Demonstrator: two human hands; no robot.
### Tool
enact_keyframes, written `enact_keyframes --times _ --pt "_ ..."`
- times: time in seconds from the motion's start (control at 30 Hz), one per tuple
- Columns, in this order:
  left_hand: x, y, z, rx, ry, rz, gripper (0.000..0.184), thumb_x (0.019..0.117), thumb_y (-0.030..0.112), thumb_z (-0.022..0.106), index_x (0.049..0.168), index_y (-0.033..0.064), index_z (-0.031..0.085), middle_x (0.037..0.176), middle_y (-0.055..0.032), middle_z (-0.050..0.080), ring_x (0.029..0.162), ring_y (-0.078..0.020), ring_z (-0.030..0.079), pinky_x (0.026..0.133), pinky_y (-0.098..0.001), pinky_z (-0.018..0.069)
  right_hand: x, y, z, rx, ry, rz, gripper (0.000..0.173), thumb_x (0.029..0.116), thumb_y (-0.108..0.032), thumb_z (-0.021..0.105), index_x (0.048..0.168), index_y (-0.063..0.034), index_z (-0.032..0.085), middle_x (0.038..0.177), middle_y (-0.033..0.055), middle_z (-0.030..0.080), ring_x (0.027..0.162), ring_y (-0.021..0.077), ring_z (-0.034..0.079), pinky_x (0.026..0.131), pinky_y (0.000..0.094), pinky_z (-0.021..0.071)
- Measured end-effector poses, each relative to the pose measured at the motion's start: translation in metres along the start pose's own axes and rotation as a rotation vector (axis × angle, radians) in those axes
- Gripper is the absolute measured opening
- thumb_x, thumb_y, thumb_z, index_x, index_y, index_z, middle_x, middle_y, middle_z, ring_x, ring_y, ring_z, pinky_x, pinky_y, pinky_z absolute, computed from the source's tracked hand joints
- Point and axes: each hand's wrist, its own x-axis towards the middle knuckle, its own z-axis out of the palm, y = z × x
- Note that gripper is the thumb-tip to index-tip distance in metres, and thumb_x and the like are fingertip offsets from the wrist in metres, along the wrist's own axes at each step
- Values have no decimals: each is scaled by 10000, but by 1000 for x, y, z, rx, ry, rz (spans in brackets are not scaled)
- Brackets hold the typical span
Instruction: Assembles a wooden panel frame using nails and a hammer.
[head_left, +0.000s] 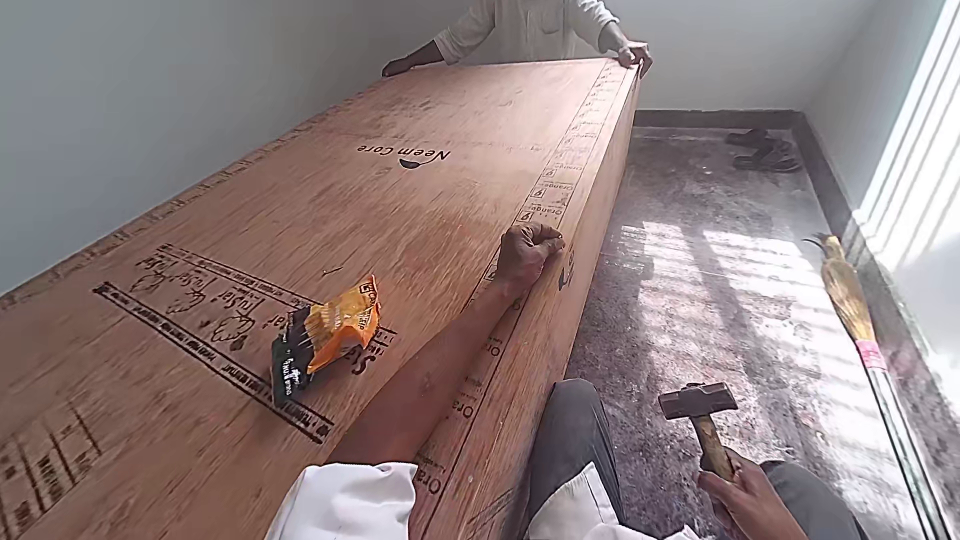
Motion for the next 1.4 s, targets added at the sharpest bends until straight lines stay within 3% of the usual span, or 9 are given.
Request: enact_keyframes --times 0.3,0.57,0.7,0.8,0.97,1.07,1.2,1.27,1.4 --pt "1 3 1 88 7 19 61 924 44 739 976 12 746 845 -62 747 744 -79 700 739 -263 589 3 -44 22 53 33 -166 188 791 -148 704 915 -82 579 558 5 547 368 122 497 357 285 460" --pt "0 5 2 129 15 -4 63 931 57 731 976 18 751 850 -63 748 755 -90 698 757 -287 580 0 -118 12 35 49 -442 190 797 -178 653 973 -121 611 575 -56 555 379 70 501 355 230 450" --pt "1 3 2 157 22 9 58 923 58 739 971 29 754 855 -58 746 758 -91 692 758 -296 574 -3 -176 11 -6 20 -635 117 864 -189 621 972 -153 600 585 -81 544 392 48 498 367 208 452" --pt "-1 9 2 183 16 -16 84 911 47 745 993 30 745 872 -66 751 767 -114 705 771 -327 582 -1 -224 11 -192 51 -757 123 916 -281 615 968 -170 605 598 -94 537 420 32 504 390 201 452" --pt "-5 13 4 206 15 -44 300 906 53 765 1178 36 640 872 -75 771 722 -156 729 714 -362 596 -2 -313 31 -583 187 -806 265 1017 -381 633 919 -139 586 580 4 545 435 118 525 424 319 460" --pt "-8 15 2 215 3 -49 395 907 45 760 1259 45 581 874 -83 765 715 -177 728 695 -377 602 -1 -356 54 -805 196 -756 246 982 -269 716 954 -75 566 716 67 560 586 206 560 539 407 472" --pt "-9 16 2 244 0 -95 457 907 94 769 1304 92 543 877 -66 774 714 -201 733 671 -416 604 29 -365 79 -1182 33 -574 84 921 -66 649 896 -76 569 770 111 587 713 295 613 590 493 478" --pt "-7 16 2 247 -1 -110 474 906 95 772 1315 92 532 871 -65 772 722 -199 734 683 -414 603 30 -364 79 -1203 25 -575 87 920 -61 646 878 -80 572 768 106 588 721 297 614 596 497 480" --pt "-5 15 4 229 6 -73 525 902 70 769 1358 55 507 900 -90 774 783 -206 749 759 -426 607 1 -368 75 -938 215 -731 96 931 -67 639 931 -72 543 735 94 562 643 262 585 545 448 452"
